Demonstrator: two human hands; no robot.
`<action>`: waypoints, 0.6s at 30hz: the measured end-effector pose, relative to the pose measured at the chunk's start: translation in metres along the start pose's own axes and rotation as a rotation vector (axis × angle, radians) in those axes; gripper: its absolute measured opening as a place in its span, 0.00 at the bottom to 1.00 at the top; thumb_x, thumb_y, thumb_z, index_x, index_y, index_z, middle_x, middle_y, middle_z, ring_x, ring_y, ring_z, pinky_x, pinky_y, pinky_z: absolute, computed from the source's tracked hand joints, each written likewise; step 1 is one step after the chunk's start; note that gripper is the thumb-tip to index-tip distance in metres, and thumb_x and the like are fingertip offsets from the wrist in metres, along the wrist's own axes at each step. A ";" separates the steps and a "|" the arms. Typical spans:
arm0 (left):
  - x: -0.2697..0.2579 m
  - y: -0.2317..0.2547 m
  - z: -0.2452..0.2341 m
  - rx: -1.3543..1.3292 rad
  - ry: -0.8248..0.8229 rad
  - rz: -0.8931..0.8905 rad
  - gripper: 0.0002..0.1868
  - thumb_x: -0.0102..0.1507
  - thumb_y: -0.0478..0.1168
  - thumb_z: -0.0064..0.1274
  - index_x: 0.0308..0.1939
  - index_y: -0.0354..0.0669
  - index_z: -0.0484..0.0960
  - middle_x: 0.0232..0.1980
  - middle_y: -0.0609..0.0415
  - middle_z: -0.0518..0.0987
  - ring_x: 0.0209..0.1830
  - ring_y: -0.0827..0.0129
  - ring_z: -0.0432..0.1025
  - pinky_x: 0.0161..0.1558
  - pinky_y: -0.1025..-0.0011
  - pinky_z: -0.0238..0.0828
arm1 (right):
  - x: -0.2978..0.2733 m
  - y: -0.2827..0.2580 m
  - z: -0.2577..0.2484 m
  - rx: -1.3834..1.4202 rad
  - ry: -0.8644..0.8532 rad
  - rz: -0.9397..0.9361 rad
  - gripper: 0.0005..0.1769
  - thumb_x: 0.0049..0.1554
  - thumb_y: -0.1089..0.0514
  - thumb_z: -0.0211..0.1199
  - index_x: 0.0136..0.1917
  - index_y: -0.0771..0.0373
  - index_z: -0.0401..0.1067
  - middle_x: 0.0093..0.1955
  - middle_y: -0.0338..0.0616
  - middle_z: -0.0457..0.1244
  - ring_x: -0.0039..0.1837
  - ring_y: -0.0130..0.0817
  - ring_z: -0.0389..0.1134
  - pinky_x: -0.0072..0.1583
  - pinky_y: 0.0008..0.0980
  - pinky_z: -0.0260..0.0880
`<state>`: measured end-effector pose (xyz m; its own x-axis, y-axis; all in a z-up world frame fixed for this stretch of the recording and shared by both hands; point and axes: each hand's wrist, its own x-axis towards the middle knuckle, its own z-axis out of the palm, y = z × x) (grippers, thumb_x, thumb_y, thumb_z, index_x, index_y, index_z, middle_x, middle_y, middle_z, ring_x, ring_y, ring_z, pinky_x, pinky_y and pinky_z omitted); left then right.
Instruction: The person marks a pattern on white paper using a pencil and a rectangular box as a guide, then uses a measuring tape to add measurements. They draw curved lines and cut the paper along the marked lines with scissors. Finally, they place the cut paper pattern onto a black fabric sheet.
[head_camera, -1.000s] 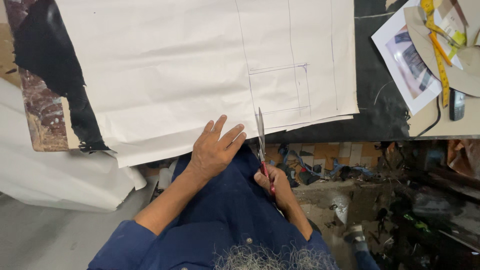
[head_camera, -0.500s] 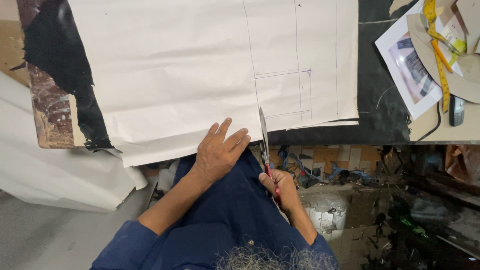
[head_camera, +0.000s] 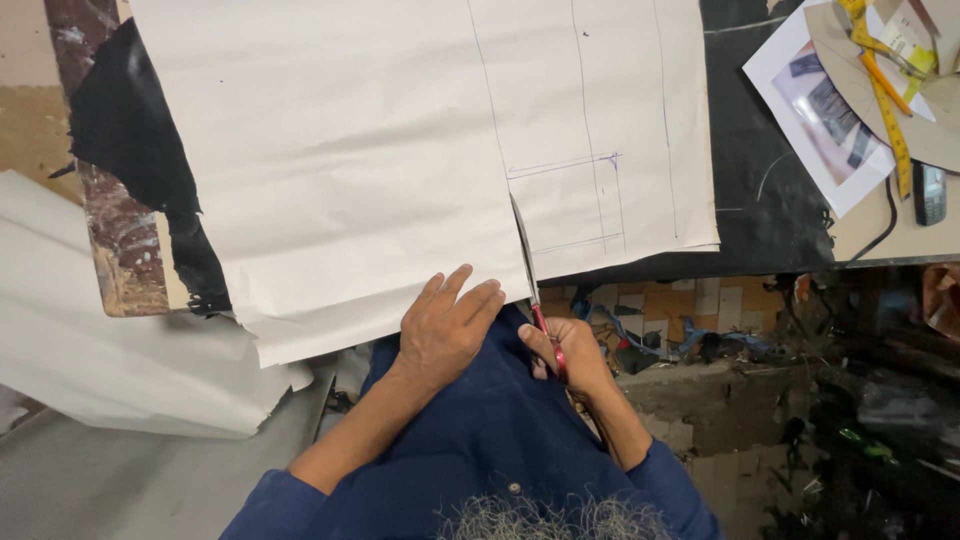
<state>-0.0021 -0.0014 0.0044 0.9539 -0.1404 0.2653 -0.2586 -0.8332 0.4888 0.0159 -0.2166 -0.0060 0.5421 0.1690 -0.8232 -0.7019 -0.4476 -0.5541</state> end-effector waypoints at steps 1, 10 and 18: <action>0.000 0.001 -0.002 -0.008 0.001 -0.002 0.11 0.60 0.38 0.56 0.46 0.47 0.88 0.53 0.59 0.84 0.60 0.57 0.77 0.57 0.54 0.75 | 0.000 -0.002 0.000 0.028 -0.019 -0.026 0.23 0.59 0.46 0.64 0.30 0.62 0.70 0.24 0.39 0.62 0.26 0.24 0.61 0.32 0.25 0.60; -0.003 0.013 -0.017 -0.054 0.026 0.011 0.10 0.59 0.35 0.57 0.43 0.45 0.88 0.51 0.57 0.84 0.56 0.57 0.79 0.53 0.58 0.76 | 0.018 -0.022 0.001 0.198 -0.081 -0.059 0.24 0.60 0.43 0.64 0.32 0.63 0.71 0.25 0.36 0.60 0.27 0.23 0.59 0.32 0.25 0.60; -0.007 0.013 -0.024 -0.075 0.018 0.002 0.09 0.60 0.35 0.58 0.43 0.44 0.88 0.49 0.56 0.85 0.54 0.57 0.79 0.52 0.60 0.77 | 0.020 -0.038 0.002 0.133 -0.028 -0.024 0.27 0.58 0.42 0.64 0.28 0.62 0.68 0.22 0.37 0.59 0.23 0.22 0.57 0.26 0.25 0.54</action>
<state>-0.0153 0.0016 0.0287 0.9506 -0.1320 0.2810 -0.2720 -0.7904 0.5488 0.0528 -0.1945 -0.0018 0.5476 0.2033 -0.8116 -0.7451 -0.3228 -0.5836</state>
